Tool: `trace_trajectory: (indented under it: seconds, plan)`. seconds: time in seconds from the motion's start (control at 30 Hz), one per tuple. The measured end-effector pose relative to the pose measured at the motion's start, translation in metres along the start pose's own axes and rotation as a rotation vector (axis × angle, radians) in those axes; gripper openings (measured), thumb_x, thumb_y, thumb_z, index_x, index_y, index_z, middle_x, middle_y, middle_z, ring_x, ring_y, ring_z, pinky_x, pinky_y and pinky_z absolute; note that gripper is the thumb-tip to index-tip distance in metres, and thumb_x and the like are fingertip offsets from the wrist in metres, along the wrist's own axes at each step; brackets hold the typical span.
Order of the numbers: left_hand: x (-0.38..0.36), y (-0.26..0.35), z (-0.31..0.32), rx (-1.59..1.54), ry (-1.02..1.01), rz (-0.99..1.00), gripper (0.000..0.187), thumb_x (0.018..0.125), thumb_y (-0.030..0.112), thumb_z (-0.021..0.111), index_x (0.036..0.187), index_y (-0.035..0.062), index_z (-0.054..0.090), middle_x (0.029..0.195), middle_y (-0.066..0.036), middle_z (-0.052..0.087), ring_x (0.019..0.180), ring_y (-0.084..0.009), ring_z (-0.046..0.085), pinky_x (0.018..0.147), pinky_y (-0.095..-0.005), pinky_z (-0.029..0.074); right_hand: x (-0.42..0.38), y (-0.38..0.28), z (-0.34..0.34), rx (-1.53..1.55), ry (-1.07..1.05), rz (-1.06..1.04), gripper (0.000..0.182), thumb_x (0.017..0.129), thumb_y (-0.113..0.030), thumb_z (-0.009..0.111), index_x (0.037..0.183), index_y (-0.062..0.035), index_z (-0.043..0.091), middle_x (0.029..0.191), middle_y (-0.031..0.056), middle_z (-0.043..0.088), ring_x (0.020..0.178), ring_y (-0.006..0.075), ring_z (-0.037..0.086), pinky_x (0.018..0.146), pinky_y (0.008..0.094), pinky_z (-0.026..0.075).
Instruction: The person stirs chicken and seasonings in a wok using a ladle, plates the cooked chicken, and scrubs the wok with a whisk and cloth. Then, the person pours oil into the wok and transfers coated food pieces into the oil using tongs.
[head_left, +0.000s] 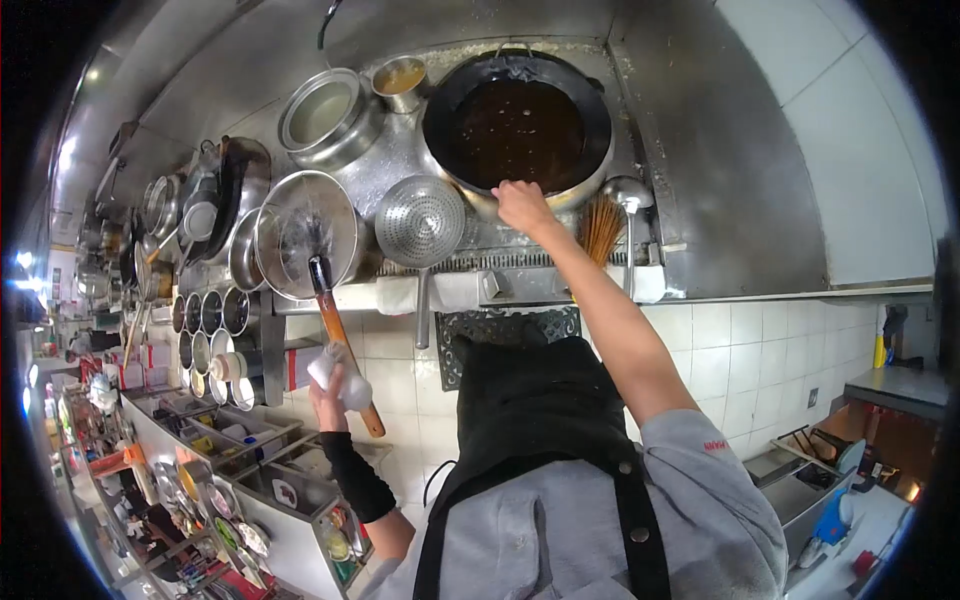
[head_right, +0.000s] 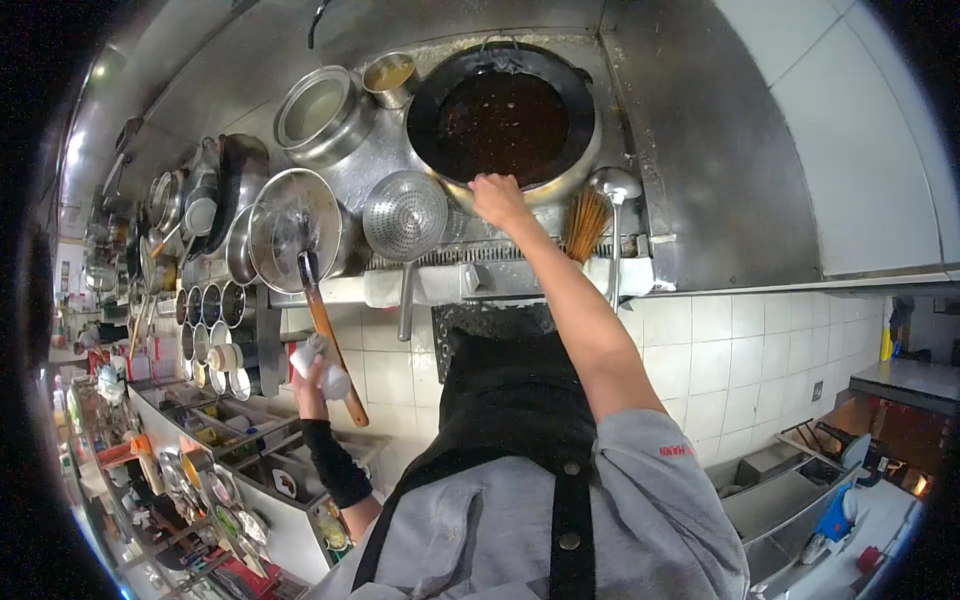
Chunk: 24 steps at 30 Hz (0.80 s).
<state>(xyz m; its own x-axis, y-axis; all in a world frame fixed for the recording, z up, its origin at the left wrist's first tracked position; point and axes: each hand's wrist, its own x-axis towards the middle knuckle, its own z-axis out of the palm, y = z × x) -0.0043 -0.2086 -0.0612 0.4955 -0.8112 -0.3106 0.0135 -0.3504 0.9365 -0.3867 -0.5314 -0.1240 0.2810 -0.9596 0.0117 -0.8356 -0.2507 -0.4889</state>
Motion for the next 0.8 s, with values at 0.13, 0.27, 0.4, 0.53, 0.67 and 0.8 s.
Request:
trace_trajectory:
  seconds: [0.13,0.27,0.4,0.53,0.67,0.8]
  plan:
    - [0.010,0.009,0.087,-0.205,-0.286,-0.031,0.038,0.092,0.021,0.066,0.126,0.0038,0.059,0.112,-0.005,0.065,0.096,-0.0160,0.063,0.086,-0.0310,0.051,-0.023,-0.013,-0.006,-0.162,0.232,-0.143,0.026,0.094,-0.022,0.053,0.092,0.0031,0.061,0.106,0.0244,0.060,0.106,0.0390,0.055,0.087,0.0483,0.044]
    - [0.055,-0.034,0.206,0.053,-0.375,0.032,0.036,0.092,0.021,0.068,0.121,0.0013,0.060,0.108,-0.009,0.068,0.098,-0.0164,0.064,0.086,-0.0323,0.051,-0.119,-0.043,-0.024,0.068,0.275,-0.335,0.022,0.091,-0.012,0.051,0.101,0.0070,0.056,0.103,0.0249,0.054,0.099,0.0414,0.054,0.089,0.0502,0.043]
    - [0.111,-0.130,0.277,0.808,-0.277,0.353,0.057,0.076,0.030,0.081,0.119,-0.0006,0.060,0.094,-0.010,0.068,0.089,-0.0295,0.065,0.087,-0.0405,0.051,-0.225,0.034,0.077,0.301,-0.603,-0.299,0.016,0.077,-0.013,0.059,0.073,-0.0009,0.069,0.069,0.0184,0.066,0.062,0.0333,0.063,0.062,0.0462,0.051]
    - [0.103,-0.146,0.289,0.681,-0.009,0.152,0.085,0.068,0.040,0.083,0.134,-0.0009,0.048,0.128,-0.024,0.047,0.113,-0.0385,0.053,0.099,-0.0409,0.044,-0.274,0.050,0.111,0.489,-1.282,0.016,0.029,0.076,-0.022,0.060,0.064,0.0042,0.065,0.052,0.0107,0.050,0.053,0.0151,0.048,0.051,0.0412,0.040]
    - [0.086,-0.140,0.284,0.551,0.047,0.254,0.101,0.073,0.045,0.079,0.150,0.0034,0.027,0.132,-0.029,0.038,0.123,-0.0439,0.042,0.106,-0.0468,0.036,-0.288,0.058,0.145,0.562,-1.595,0.045,0.027,0.072,-0.018,0.064,0.086,0.0048,0.070,0.070,0.0051,0.065,0.059,0.0143,0.058,0.056,0.0344,0.048]
    - [0.032,-0.117,0.264,0.498,0.079,0.245,0.092,0.082,0.035,0.072,0.153,0.0058,0.022,0.142,-0.031,0.030,0.130,-0.0469,0.035,0.109,-0.0490,0.031,-0.307,0.037,0.141,0.383,-1.247,-0.097,0.043,0.069,-0.018,0.064,0.104,0.0068,0.068,0.094,0.0213,0.071,0.088,0.0333,0.069,0.076,0.0416,0.052]
